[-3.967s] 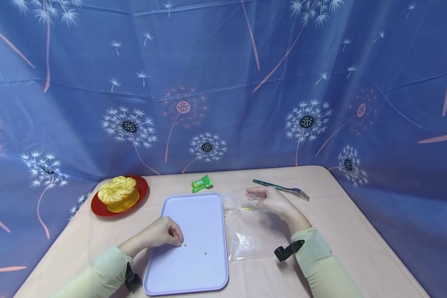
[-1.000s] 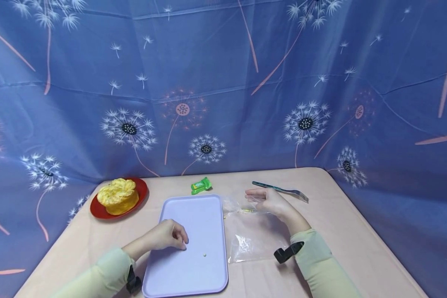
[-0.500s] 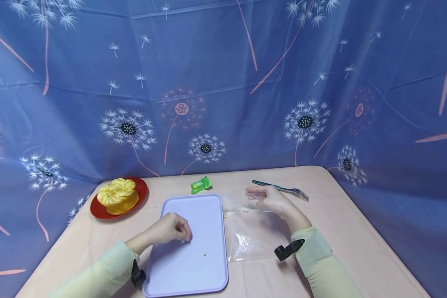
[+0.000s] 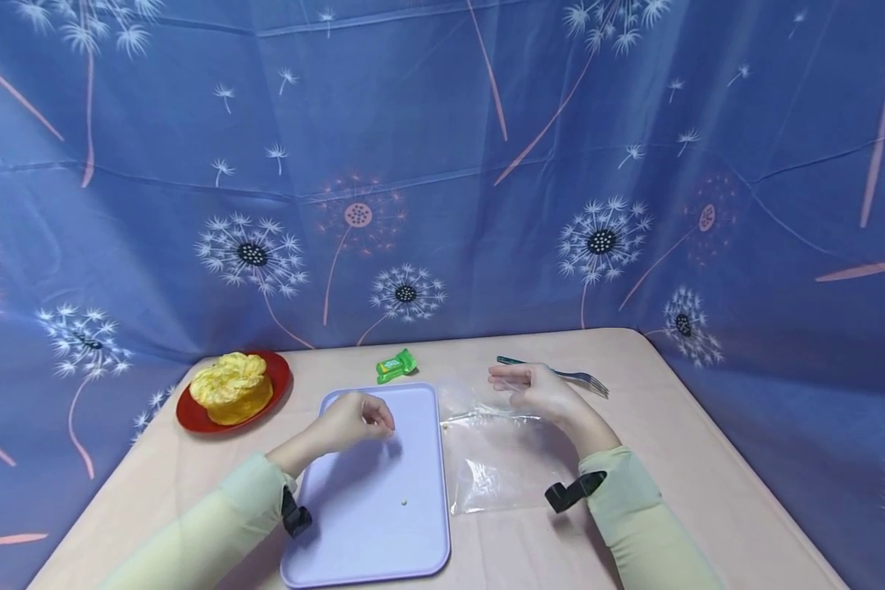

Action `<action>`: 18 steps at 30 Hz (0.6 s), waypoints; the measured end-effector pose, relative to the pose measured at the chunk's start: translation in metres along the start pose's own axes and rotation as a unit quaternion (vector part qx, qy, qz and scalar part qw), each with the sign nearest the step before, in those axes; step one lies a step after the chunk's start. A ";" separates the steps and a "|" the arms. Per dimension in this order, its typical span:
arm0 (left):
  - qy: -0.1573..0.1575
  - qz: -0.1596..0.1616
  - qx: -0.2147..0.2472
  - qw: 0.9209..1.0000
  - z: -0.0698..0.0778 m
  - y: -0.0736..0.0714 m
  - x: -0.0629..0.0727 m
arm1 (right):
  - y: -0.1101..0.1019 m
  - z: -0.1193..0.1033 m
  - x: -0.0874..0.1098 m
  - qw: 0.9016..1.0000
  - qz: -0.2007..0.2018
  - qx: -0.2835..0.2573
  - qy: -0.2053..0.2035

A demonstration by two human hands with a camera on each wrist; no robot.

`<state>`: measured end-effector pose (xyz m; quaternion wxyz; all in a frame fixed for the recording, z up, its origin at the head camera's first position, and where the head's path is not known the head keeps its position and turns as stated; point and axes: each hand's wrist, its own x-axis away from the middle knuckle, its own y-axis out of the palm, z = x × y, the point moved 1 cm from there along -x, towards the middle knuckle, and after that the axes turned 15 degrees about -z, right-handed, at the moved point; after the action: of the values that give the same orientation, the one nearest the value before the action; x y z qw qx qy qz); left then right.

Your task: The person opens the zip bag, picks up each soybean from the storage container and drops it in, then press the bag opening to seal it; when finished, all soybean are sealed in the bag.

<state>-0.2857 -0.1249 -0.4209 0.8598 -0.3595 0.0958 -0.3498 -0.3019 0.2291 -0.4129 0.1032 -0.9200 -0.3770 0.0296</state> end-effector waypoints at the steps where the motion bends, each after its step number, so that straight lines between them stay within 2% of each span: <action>1: -0.004 0.004 0.001 1.000 0.004 -0.001 -0.003 | 0.000 0.000 0.000 1.000 0.000 -0.001 -0.002; 5: -0.001 0.033 0.000 0.999 0.020 -0.006 -0.019 | -0.002 0.001 0.000 1.000 -0.002 0.000 -0.003; 10: 0.015 0.077 0.001 0.997 0.046 -0.005 -0.052 | -0.002 0.002 0.001 1.000 -0.001 0.000 0.004; 14: 0.029 0.074 0.006 0.997 0.063 0.003 -0.076 | -0.001 0.004 0.000 1.000 0.001 0.009 0.009; 18: 0.028 0.068 -0.010 0.997 0.069 0.012 -0.095 | 0.001 0.003 -0.002 1.000 -0.001 0.015 0.008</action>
<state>-0.3207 -0.0177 -0.3877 0.8749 -0.3511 0.1479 -0.2991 -0.3032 0.2278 -0.4156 0.1200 -0.9182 -0.3765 0.0275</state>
